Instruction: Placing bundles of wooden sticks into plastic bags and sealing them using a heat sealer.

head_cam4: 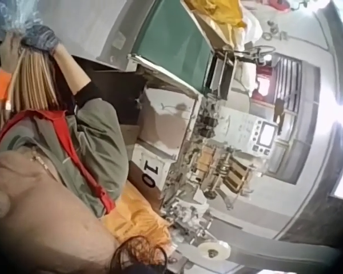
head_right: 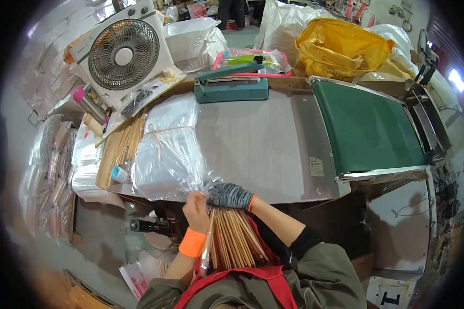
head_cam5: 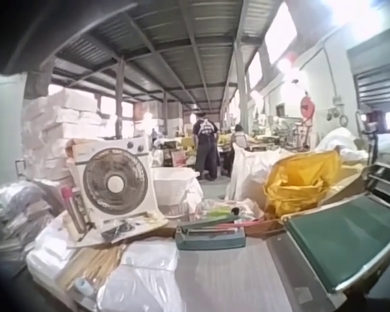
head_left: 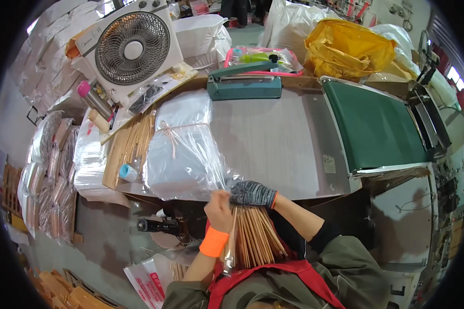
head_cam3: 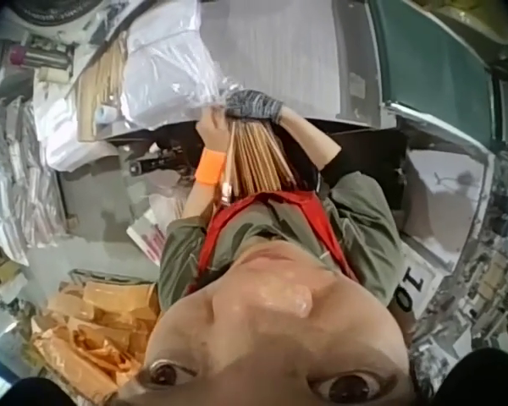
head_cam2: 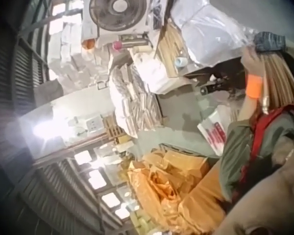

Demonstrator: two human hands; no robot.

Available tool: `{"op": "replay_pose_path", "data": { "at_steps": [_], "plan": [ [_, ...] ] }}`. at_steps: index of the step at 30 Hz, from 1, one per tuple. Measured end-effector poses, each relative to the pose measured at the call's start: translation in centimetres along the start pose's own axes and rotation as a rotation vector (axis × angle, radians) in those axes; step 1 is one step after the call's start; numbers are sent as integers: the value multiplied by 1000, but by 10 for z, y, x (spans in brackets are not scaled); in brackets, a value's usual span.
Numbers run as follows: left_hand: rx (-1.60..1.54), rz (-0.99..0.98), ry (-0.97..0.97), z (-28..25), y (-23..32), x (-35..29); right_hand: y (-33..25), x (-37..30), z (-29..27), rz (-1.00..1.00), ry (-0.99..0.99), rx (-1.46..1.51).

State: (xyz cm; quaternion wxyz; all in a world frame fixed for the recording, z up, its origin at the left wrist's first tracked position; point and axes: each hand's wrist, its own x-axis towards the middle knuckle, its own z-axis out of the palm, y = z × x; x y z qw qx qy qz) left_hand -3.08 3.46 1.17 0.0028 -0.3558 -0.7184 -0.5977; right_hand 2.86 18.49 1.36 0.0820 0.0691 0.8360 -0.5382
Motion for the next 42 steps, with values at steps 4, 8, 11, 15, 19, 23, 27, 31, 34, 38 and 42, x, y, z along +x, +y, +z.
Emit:
{"op": "replay_pose_path", "data": {
  "at_steps": [4,8,11,15,19,23,27,31,34,38,42],
  "plan": [
    [134,589,-283,-19,15,-16,52,-11,48,-354,486,-145],
    [144,583,-548,-41,35,-51,50,-96,77,-151,594,-778],
    [120,235,-600,-61,17,-84,26,-175,83,173,370,81],
    [-79,-245,-259,-34,-19,-99,78,-227,100,259,598,-176],
    [-621,-692,34,18,-22,-78,53,-146,81,-97,992,-619],
    [-238,-522,-124,-12,-15,-83,61,-143,94,-128,961,-476],
    [205,296,-586,-75,-34,-110,84,-180,108,-134,291,-669],
    [119,351,-716,-74,5,-89,55,-172,85,-355,135,-480],
    [90,492,-391,-63,37,-22,-28,-144,10,-479,580,-505],
    [58,281,-172,-47,81,91,-95,-105,-74,-381,847,-301],
    [252,546,-546,-47,74,136,-77,-83,-102,-260,725,-860]
  ]
}}
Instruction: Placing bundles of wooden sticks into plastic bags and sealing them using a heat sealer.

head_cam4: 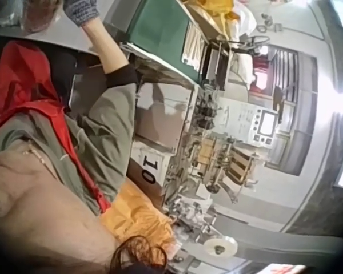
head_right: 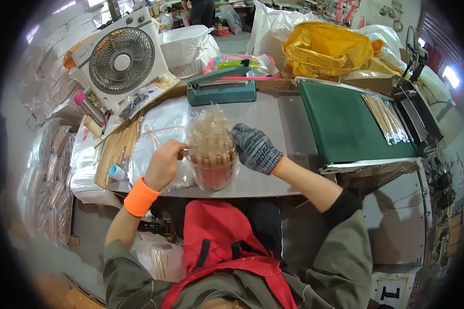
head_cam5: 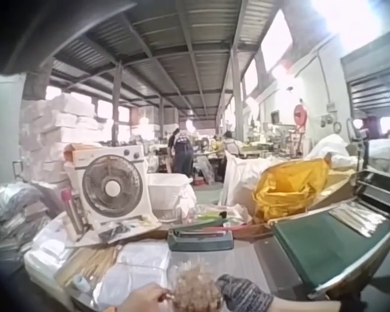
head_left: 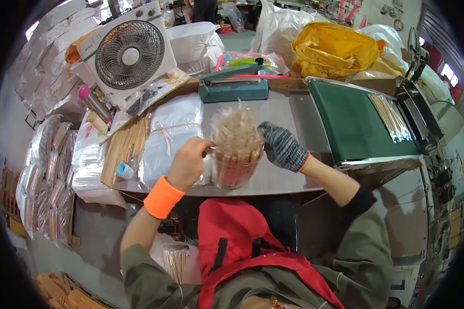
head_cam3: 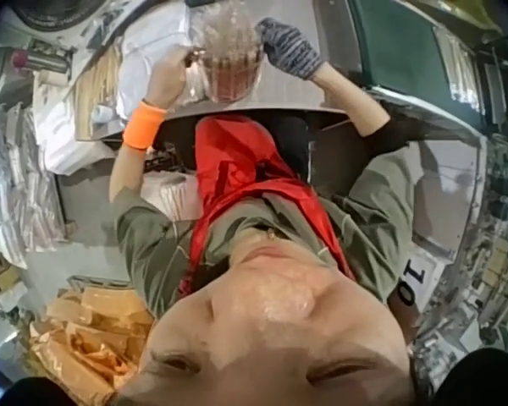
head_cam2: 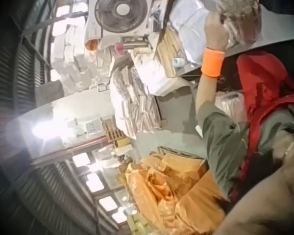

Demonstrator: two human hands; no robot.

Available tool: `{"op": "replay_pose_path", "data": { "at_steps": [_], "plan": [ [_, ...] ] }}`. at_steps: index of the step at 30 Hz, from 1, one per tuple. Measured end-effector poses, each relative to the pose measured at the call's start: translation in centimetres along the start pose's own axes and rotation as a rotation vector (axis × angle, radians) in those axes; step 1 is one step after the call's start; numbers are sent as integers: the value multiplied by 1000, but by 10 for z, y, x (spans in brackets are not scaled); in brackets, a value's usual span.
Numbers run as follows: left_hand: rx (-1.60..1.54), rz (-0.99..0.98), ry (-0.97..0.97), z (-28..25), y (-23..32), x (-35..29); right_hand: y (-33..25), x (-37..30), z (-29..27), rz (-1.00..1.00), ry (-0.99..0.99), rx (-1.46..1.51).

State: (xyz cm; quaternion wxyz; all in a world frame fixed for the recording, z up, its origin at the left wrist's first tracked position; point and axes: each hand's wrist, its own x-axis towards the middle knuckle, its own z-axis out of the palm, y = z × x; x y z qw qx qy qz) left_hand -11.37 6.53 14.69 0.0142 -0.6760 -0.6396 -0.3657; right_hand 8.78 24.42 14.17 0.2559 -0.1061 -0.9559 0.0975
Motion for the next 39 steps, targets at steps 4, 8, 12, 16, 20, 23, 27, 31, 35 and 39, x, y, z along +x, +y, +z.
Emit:
{"op": "replay_pose_path", "data": {
  "at_steps": [4,8,12,16,20,23,27,31,35,39],
  "plan": [
    [396,323,-129,-26,-3,13,11,-6,-26,-236,-522,-326],
    [318,247,286,-95,40,50,-3,38,-111,-371,115,-373],
    [85,160,166,-81,32,56,22,36,-120,-216,-202,-303],
    [-311,-54,81,-54,32,52,10,65,-138,-111,85,398],
    [-722,-210,298,-13,45,55,-20,62,-53,-302,-143,-184],
    [-817,-231,483,17,26,33,-11,65,-40,-266,-80,-208],
    [-683,-89,462,58,0,6,15,74,-20,-295,46,-239],
    [-1044,-447,201,83,-30,23,39,120,13,-789,610,-1093],
    [-1127,-747,70,88,-71,55,106,182,48,-423,-15,-611],
    [-1253,-832,20,111,-90,70,225,196,83,38,518,-611]
  ]
}}
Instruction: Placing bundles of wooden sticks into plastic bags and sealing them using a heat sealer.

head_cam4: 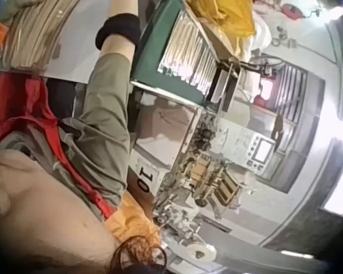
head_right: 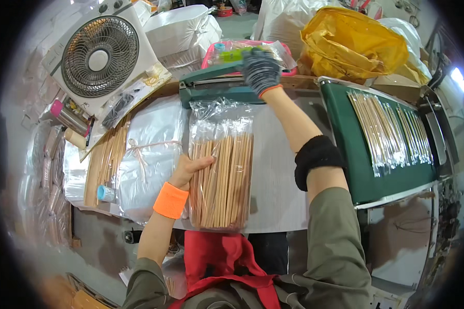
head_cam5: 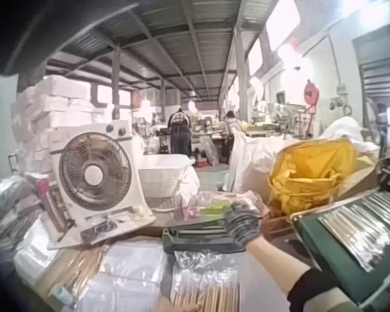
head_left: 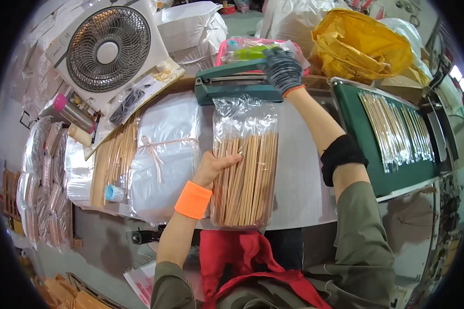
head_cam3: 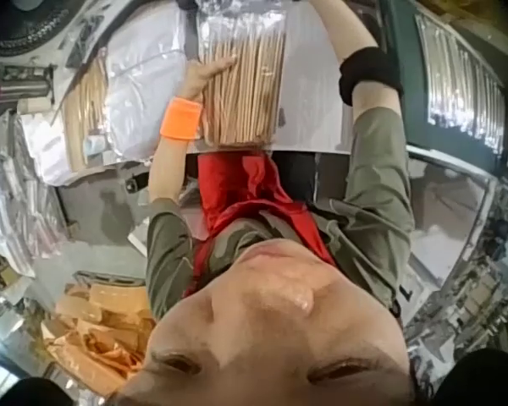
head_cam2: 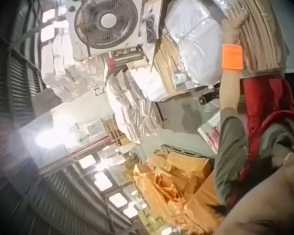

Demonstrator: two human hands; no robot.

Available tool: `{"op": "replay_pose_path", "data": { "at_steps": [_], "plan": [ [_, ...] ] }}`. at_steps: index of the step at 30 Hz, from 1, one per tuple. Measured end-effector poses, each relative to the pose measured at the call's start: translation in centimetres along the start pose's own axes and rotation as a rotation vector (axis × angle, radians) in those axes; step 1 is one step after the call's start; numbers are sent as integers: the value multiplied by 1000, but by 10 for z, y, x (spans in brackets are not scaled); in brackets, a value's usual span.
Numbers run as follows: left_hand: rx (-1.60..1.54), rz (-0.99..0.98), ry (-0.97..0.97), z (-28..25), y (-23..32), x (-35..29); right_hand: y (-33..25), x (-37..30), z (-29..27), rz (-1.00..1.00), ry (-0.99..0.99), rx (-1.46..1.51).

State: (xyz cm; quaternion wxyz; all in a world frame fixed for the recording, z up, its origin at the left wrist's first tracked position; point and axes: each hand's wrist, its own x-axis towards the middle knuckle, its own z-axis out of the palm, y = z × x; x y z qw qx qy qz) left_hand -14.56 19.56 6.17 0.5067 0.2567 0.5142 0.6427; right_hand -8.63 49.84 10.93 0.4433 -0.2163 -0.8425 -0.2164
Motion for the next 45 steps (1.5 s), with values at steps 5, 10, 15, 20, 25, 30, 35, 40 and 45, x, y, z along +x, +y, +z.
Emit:
{"op": "replay_pose_path", "data": {
  "at_steps": [5,10,15,20,25,30,35,40,45],
  "plan": [
    [1,-126,-135,-8,-5,79,49,24,30,175,-360,290],
    [-188,-284,-90,-34,11,159,16,65,5,199,-460,436],
    [-111,-180,143,-26,-16,163,71,-57,69,251,-291,797],
    [-119,148,291,-44,-16,38,56,-61,76,367,-399,721],
    [323,-136,363,-68,4,-191,29,-64,41,487,-414,647],
    [1315,-520,28,-86,-56,-415,-1,-65,12,573,-532,639],
    [1212,-781,-130,-69,-109,-477,-89,-117,-2,243,-358,684],
    [1019,-455,-114,-66,-156,-454,-149,-140,-61,964,-862,1049],
    [1243,-387,-47,-41,-143,-461,-221,-176,-204,1251,-704,1858]
  ]
}}
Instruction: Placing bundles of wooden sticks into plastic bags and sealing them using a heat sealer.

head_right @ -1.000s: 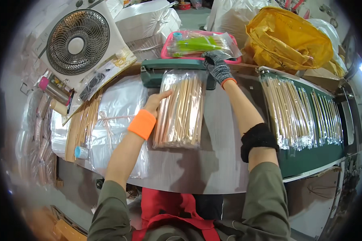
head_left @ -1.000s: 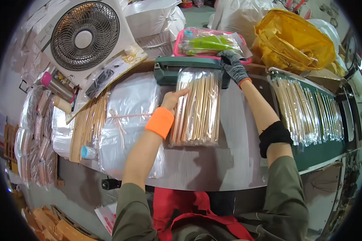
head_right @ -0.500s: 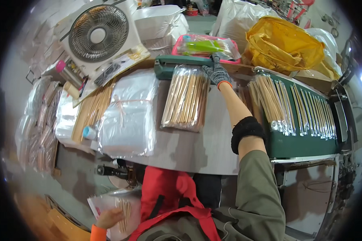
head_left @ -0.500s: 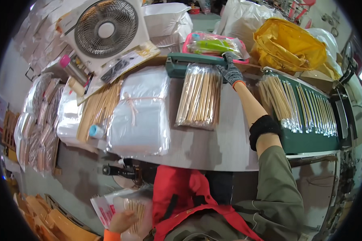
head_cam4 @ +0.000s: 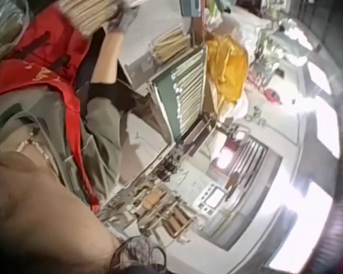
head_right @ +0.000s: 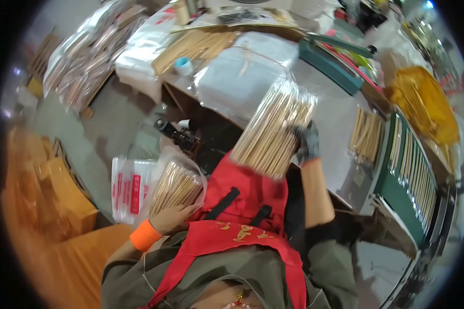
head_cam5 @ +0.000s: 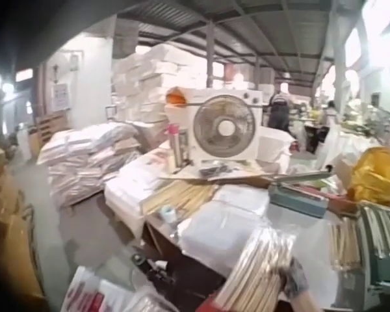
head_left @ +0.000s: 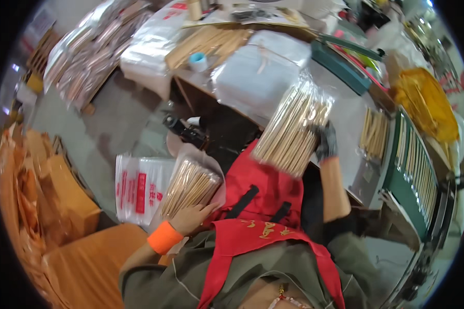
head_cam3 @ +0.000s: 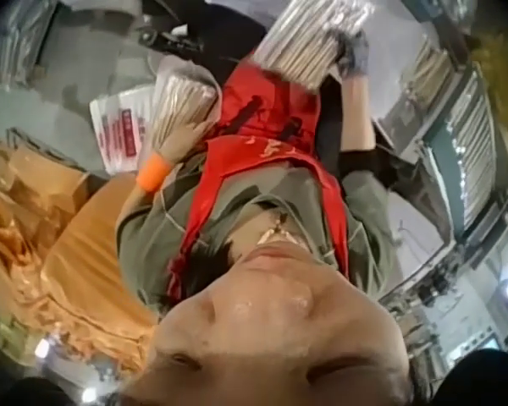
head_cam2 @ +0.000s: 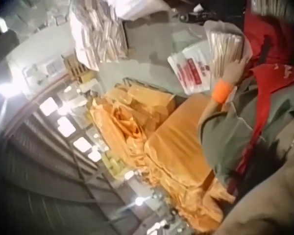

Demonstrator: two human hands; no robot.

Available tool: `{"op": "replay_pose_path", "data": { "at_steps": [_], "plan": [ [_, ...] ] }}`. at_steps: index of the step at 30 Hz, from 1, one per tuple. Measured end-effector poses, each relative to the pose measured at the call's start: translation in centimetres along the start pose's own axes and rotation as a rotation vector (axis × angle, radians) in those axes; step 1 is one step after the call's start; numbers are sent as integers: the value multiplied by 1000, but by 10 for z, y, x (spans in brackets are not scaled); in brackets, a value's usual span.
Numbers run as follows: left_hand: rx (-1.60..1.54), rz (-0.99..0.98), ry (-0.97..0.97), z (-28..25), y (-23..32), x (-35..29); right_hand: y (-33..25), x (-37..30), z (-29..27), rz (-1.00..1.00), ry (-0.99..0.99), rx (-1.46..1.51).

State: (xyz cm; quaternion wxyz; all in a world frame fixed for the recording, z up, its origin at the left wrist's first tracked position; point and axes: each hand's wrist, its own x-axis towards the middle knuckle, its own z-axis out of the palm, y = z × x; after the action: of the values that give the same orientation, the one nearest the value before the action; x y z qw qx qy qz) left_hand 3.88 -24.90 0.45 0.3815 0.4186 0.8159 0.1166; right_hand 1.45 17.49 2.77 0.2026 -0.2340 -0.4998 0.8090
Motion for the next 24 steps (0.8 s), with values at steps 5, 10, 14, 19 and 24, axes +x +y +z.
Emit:
{"op": "replay_pose_path", "data": {
  "at_steps": [5,10,14,19,24],
  "plan": [
    [46,250,290,33,-10,-16,49,-87,126,-20,-328,61],
    [-133,212,445,32,-8,-78,101,-102,211,-2,-943,107],
    [175,13,363,18,-18,-134,107,-86,267,45,-1698,-514],
    [352,62,368,20,-30,-120,228,-178,230,-1288,-1298,-1504],
    [241,15,480,16,-27,-92,126,-102,225,-884,-955,-1015]
  ]
}}
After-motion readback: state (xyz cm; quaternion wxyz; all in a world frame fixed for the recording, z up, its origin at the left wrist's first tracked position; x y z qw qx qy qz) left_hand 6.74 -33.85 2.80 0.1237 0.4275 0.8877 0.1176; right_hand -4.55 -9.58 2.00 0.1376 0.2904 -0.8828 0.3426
